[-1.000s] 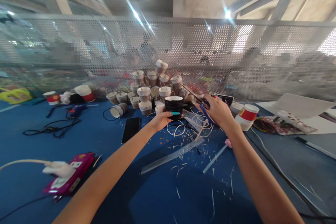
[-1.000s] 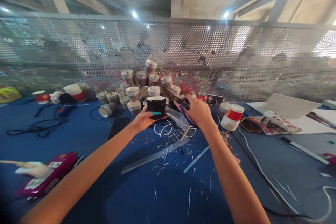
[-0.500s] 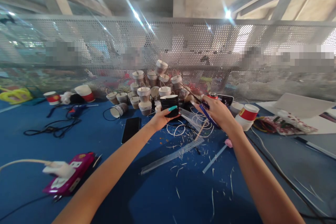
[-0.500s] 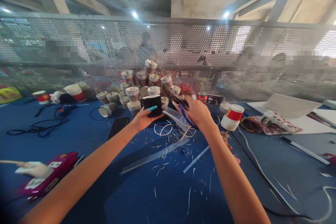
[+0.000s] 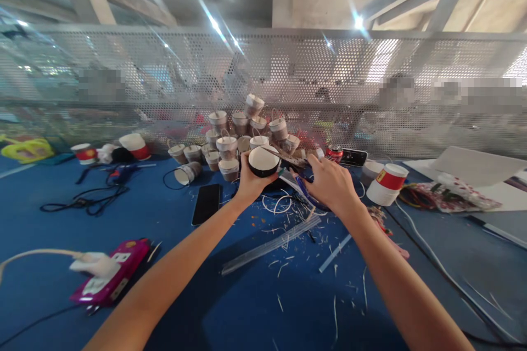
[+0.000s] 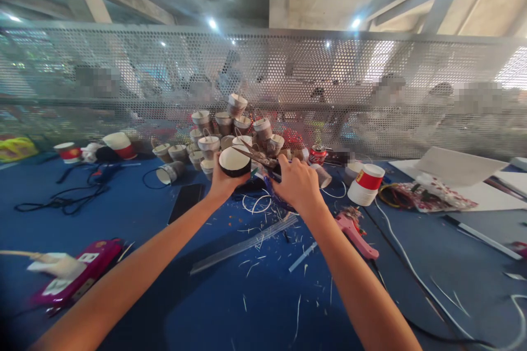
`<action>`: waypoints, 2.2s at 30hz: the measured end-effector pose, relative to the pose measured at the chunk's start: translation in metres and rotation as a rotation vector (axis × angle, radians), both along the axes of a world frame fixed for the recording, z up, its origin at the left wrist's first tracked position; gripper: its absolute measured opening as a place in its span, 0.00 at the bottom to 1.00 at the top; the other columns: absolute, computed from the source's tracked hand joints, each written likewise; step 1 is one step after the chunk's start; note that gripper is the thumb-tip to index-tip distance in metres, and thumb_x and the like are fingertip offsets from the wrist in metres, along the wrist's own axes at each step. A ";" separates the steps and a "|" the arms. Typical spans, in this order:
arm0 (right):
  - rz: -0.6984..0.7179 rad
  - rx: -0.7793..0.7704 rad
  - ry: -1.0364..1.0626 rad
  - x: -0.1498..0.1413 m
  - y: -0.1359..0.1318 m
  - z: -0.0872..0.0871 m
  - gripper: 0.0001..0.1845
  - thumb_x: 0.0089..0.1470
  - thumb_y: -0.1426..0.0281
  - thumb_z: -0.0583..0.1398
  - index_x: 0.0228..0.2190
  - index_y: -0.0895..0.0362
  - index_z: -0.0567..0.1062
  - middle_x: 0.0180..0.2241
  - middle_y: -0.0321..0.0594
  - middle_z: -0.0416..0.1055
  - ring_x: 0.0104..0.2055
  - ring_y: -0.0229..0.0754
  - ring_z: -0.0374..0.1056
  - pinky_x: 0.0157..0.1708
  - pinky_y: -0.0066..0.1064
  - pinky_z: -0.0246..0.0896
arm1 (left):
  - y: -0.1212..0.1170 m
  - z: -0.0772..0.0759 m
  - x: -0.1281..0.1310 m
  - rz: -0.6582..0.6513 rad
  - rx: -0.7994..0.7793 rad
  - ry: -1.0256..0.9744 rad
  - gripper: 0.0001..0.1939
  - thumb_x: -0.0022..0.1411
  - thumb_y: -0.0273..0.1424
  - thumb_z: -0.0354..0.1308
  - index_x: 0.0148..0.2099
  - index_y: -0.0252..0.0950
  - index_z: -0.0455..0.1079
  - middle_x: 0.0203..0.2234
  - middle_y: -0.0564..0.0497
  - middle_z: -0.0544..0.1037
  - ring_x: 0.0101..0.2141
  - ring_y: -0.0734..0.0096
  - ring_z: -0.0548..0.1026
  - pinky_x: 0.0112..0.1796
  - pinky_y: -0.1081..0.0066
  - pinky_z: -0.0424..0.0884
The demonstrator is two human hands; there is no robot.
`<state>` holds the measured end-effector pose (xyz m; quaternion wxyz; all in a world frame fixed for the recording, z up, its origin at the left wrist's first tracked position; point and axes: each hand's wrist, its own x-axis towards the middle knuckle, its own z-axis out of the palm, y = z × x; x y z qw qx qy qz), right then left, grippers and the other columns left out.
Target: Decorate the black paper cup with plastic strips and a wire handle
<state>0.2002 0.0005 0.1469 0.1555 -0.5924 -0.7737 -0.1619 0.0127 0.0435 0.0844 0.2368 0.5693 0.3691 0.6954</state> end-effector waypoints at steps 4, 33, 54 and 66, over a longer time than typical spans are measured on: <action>-0.030 0.038 -0.009 -0.003 0.000 -0.002 0.30 0.55 0.49 0.48 0.49 0.57 0.66 0.37 0.51 0.71 0.40 0.52 0.68 0.33 0.34 0.57 | -0.007 0.001 0.004 0.085 0.050 0.066 0.33 0.37 0.32 0.70 0.43 0.38 0.55 0.38 0.51 0.68 0.40 0.69 0.71 0.43 0.67 0.69; 0.057 -0.023 -0.070 0.009 0.011 -0.008 0.31 0.57 0.48 0.43 0.52 0.53 0.66 0.33 0.48 0.72 0.34 0.49 0.71 0.30 0.33 0.57 | -0.007 -0.007 0.002 -0.017 0.116 0.133 0.36 0.36 0.31 0.70 0.45 0.39 0.54 0.40 0.51 0.66 0.42 0.67 0.70 0.43 0.67 0.68; 0.035 -0.054 -0.054 0.005 0.014 -0.012 0.28 0.55 0.47 0.46 0.45 0.52 0.70 0.32 0.47 0.75 0.33 0.50 0.72 0.28 0.32 0.55 | -0.013 0.007 -0.006 -0.024 0.023 0.238 0.34 0.35 0.31 0.70 0.43 0.39 0.54 0.40 0.51 0.66 0.44 0.64 0.68 0.47 0.62 0.65; -0.023 0.092 0.077 0.012 0.018 -0.010 0.29 0.56 0.48 0.47 0.48 0.54 0.68 0.34 0.47 0.76 0.34 0.49 0.72 0.27 0.31 0.53 | -0.011 0.013 -0.009 -0.363 -0.162 0.016 0.38 0.32 0.29 0.71 0.47 0.37 0.61 0.43 0.47 0.72 0.49 0.57 0.69 0.54 0.54 0.62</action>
